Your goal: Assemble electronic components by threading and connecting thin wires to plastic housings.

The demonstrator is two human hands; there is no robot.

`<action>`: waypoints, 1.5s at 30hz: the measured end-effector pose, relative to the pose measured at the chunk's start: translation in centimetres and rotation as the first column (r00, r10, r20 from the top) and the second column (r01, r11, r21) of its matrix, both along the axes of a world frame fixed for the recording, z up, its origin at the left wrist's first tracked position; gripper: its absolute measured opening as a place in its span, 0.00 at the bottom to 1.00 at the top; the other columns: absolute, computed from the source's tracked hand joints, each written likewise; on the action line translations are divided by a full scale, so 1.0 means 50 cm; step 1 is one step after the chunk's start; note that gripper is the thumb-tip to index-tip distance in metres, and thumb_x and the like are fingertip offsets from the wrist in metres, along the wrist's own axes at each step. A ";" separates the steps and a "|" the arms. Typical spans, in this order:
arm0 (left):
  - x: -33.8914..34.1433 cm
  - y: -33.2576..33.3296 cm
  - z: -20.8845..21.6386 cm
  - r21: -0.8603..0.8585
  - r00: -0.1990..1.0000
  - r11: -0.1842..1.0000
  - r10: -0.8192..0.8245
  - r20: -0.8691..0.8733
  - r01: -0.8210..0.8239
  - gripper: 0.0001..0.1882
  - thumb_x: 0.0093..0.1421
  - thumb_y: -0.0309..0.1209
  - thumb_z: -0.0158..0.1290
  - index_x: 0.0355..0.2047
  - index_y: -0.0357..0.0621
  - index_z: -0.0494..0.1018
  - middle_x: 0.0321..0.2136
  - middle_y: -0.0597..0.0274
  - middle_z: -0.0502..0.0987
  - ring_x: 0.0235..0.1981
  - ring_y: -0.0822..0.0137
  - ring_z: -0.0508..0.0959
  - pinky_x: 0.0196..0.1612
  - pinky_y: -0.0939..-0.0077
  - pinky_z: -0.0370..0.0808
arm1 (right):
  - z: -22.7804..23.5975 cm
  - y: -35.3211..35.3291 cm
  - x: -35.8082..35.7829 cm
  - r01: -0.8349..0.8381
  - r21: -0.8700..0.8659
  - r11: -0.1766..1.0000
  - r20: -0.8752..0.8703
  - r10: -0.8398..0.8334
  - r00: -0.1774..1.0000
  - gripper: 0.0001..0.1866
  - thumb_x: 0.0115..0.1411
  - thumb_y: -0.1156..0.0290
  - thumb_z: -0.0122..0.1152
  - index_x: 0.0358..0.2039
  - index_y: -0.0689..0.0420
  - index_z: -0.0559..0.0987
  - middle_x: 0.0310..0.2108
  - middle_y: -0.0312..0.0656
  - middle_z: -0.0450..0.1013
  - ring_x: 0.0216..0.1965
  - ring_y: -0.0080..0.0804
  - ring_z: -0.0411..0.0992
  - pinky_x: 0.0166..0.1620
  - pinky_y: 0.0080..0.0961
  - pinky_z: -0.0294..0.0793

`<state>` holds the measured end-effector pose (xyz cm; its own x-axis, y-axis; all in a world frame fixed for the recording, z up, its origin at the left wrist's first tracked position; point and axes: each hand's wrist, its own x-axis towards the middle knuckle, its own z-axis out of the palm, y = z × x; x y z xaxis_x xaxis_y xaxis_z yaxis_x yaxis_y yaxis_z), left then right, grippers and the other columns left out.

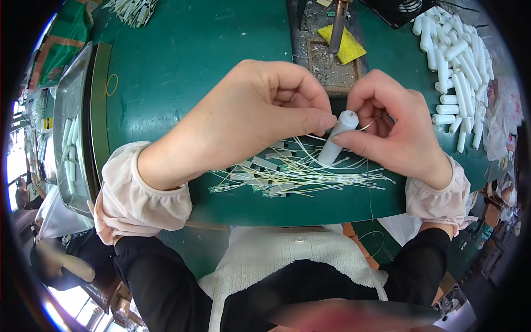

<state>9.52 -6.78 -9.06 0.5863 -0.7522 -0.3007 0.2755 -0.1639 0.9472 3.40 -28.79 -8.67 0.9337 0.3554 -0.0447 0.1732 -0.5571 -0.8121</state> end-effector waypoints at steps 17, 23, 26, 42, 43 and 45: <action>-0.023 -0.014 -0.017 -0.148 0.998 0.988 0.033 -0.060 -0.041 0.04 0.61 0.25 0.54 0.34 0.38 0.71 0.33 0.64 0.77 0.32 0.80 0.76 0.35 0.88 0.73 | -0.040 0.031 0.009 0.074 -0.114 0.991 0.667 0.021 0.745 0.23 0.34 0.66 0.81 0.25 0.58 0.73 0.18 0.33 0.65 0.15 0.19 0.59 0.18 0.16 0.58; -0.022 -0.019 -0.030 -0.118 0.987 0.988 0.082 -0.136 -0.098 0.03 0.63 0.25 0.52 0.35 0.40 0.69 0.30 0.67 0.77 0.29 0.84 0.73 0.29 0.91 0.68 | -0.051 0.041 0.018 0.071 -0.076 0.995 0.673 -0.001 0.739 0.25 0.33 0.64 0.82 0.25 0.58 0.73 0.19 0.34 0.65 0.15 0.19 0.59 0.18 0.16 0.58; -0.017 -0.017 -0.032 -0.110 0.992 0.990 0.078 -0.101 -0.090 0.03 0.63 0.25 0.52 0.35 0.40 0.69 0.29 0.69 0.76 0.28 0.85 0.72 0.29 0.92 0.67 | -0.057 0.040 0.018 0.076 -0.080 0.994 0.665 -0.004 0.747 0.25 0.33 0.62 0.82 0.26 0.58 0.73 0.20 0.33 0.64 0.15 0.18 0.58 0.18 0.15 0.58; -0.007 -0.005 -0.029 -0.102 0.982 0.985 0.128 -0.138 -0.143 0.06 0.64 0.29 0.51 0.37 0.40 0.69 0.35 0.66 0.75 0.36 0.77 0.77 0.40 0.79 0.79 | -0.059 0.022 0.008 0.041 0.082 0.996 0.280 -0.062 0.958 0.19 0.47 0.80 0.69 0.40 0.59 0.74 0.20 0.27 0.65 0.19 0.08 0.57 0.21 0.09 0.51; -0.007 -0.004 -0.029 -0.104 0.986 0.986 0.119 -0.115 -0.131 0.06 0.64 0.29 0.51 0.37 0.40 0.69 0.34 0.66 0.75 0.36 0.77 0.77 0.39 0.79 0.79 | -0.059 0.021 0.008 0.038 0.065 0.997 0.294 -0.056 0.954 0.19 0.47 0.80 0.69 0.40 0.59 0.75 0.20 0.26 0.65 0.19 0.08 0.57 0.21 0.09 0.51; -0.005 -0.004 -0.027 -0.085 0.987 0.988 0.123 -0.107 -0.132 0.06 0.64 0.29 0.51 0.37 0.40 0.69 0.34 0.66 0.75 0.36 0.77 0.77 0.39 0.80 0.79 | -0.060 0.021 0.009 0.035 0.049 0.998 0.306 -0.049 0.951 0.19 0.47 0.80 0.69 0.40 0.59 0.75 0.20 0.26 0.64 0.19 0.08 0.56 0.21 0.09 0.51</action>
<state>9.28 -6.97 -10.41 0.6494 -0.7003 -0.2964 0.3834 -0.0351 0.9229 3.83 -27.73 -11.65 0.9139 0.3108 0.2610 0.3952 -0.5356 -0.7463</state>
